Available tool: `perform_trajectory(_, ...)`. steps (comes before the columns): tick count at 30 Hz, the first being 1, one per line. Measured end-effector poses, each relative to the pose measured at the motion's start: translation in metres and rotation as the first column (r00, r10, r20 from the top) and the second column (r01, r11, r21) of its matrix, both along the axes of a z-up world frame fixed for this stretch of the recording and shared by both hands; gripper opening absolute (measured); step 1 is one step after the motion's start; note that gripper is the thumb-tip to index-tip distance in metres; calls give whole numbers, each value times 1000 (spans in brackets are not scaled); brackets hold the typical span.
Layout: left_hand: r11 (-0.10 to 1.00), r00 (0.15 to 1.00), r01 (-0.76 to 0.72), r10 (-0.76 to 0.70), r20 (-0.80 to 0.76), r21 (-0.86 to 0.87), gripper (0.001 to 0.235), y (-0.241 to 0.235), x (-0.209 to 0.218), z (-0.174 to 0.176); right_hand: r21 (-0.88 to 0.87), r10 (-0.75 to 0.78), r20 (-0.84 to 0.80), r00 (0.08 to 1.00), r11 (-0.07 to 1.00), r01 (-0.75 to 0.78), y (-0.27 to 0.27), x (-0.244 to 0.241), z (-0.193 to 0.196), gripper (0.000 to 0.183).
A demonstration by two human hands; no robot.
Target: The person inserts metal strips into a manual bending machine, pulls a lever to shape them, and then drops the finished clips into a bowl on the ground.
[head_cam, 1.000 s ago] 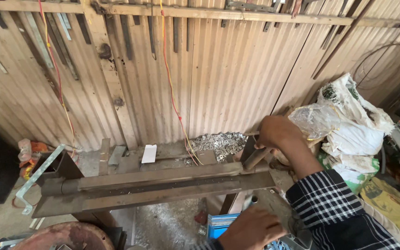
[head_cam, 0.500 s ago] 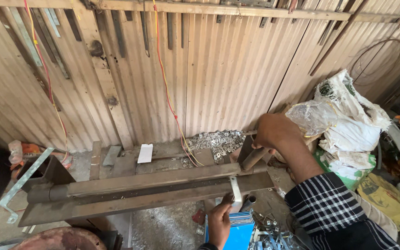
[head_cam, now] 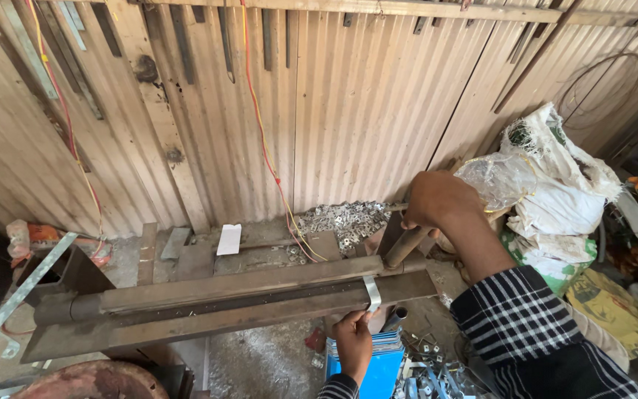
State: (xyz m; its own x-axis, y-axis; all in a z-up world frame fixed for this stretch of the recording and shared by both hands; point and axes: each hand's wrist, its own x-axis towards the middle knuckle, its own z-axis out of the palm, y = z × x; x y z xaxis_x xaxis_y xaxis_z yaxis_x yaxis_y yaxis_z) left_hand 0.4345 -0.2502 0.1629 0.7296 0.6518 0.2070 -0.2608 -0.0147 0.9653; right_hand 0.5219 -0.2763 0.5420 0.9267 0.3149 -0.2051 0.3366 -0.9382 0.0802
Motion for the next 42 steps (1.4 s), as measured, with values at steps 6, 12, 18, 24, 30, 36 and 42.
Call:
perform_trajectory(6,1000,1000,3,-3,-6,-22,18,2,11,-12,26,12,20,1000,1000,-13,-1,-5,4,30)
perform_trajectory(12,996,999,28,-29,-13,-79,19,2,16,-20,49,26,127,992,998,-32,-19,-23,-5,38)
perform_trajectory(18,995,998,57,-60,-32,-82,20,0,9,-13,212,-94,199,975,976,51,-67,-64,-67,35)
perform_trajectory(24,997,996,-1,7,-89,75,18,2,-11,-10,411,-214,470,857,912,2,-110,-110,-180,31)
perform_trajectory(30,977,976,125,-90,-197,173,12,5,-22,-24,636,-340,653,677,732,-245,-123,-133,-279,25)
perform_trajectory(36,973,992,124,-114,-58,194,8,7,-26,-17,607,-273,554,787,779,-158,-123,-127,-247,26)
perform_trajectory(42,968,968,235,-225,-109,89,10,-13,-48,7,359,-77,279,957,933,-30,-91,-73,-101,28)
